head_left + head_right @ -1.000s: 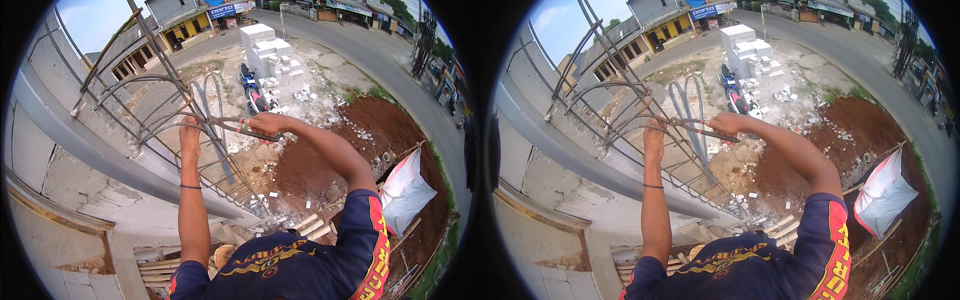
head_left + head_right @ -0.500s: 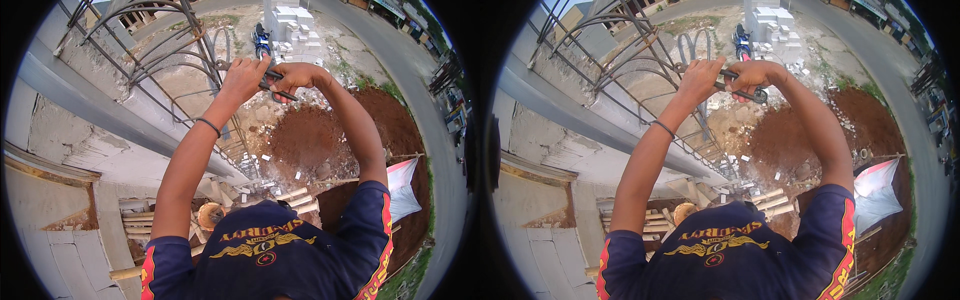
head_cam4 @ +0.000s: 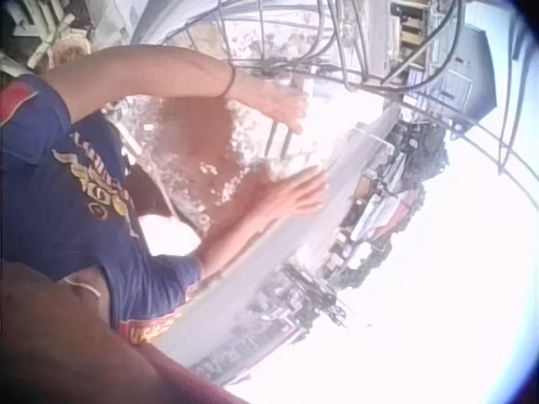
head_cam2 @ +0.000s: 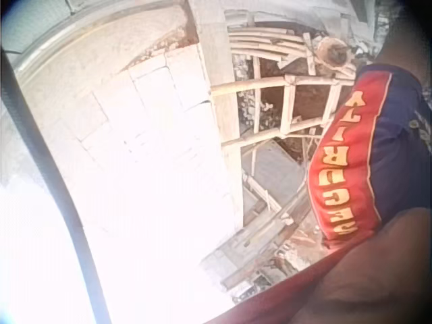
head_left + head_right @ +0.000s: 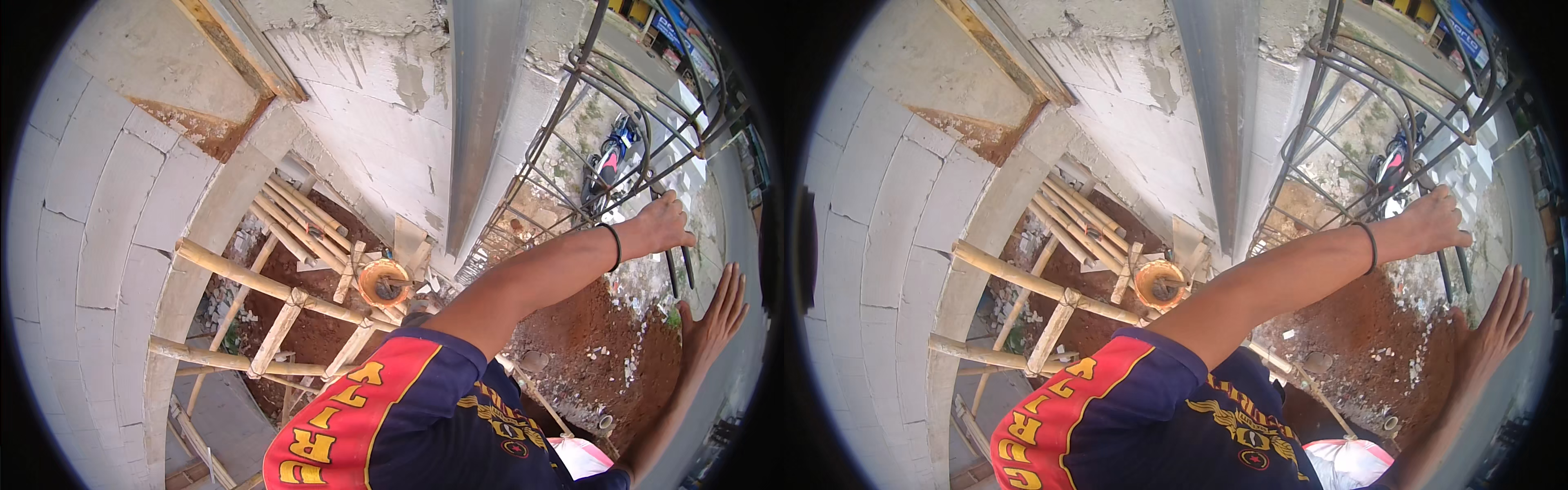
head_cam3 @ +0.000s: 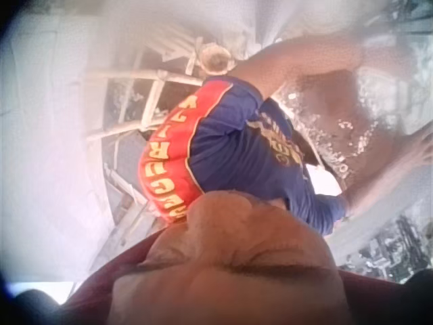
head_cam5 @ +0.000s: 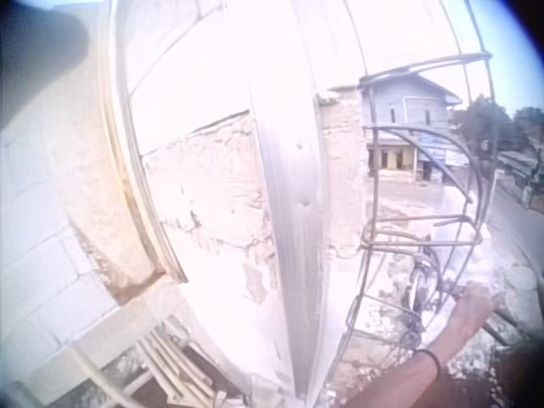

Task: The person assembles a rebar cage on a construction site. They tie rebar segments together using wire and a hammer, then adjust the cage structure.

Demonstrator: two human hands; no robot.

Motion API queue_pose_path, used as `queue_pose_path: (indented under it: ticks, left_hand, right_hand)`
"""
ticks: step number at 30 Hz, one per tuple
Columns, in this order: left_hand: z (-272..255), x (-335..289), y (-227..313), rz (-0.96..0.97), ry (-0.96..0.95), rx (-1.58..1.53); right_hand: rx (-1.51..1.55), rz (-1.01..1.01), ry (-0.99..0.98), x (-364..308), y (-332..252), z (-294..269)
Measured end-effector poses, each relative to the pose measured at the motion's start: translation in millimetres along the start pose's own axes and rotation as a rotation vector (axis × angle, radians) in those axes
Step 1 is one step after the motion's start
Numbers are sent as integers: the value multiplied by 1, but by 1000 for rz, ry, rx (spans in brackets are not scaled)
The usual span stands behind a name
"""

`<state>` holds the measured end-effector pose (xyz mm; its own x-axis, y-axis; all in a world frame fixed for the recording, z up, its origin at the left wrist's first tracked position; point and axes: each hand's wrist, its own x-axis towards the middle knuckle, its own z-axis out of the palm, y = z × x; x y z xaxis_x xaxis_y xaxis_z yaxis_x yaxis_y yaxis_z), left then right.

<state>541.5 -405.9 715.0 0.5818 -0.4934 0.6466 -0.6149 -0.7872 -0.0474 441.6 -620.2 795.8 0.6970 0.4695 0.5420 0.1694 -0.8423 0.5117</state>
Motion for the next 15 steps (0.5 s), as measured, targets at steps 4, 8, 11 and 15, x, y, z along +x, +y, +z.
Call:
queue_pose_path:
  ticks: [4,8,11,15]
  left_hand:
    - [7,4,4,-41,-5,62]
    - [13,7,6,-69,52,-2]
    - [17,1,3,-31,126,-44]
    - [17,-4,-3,25,177,-64]
  right_hand:
    - [-76,5,-186,11,-38,14]
    - [-84,-36,-263,5,-12,38]
    - [26,-85,-141,6,7,57]
    - [161,-172,13,-3,19,66]
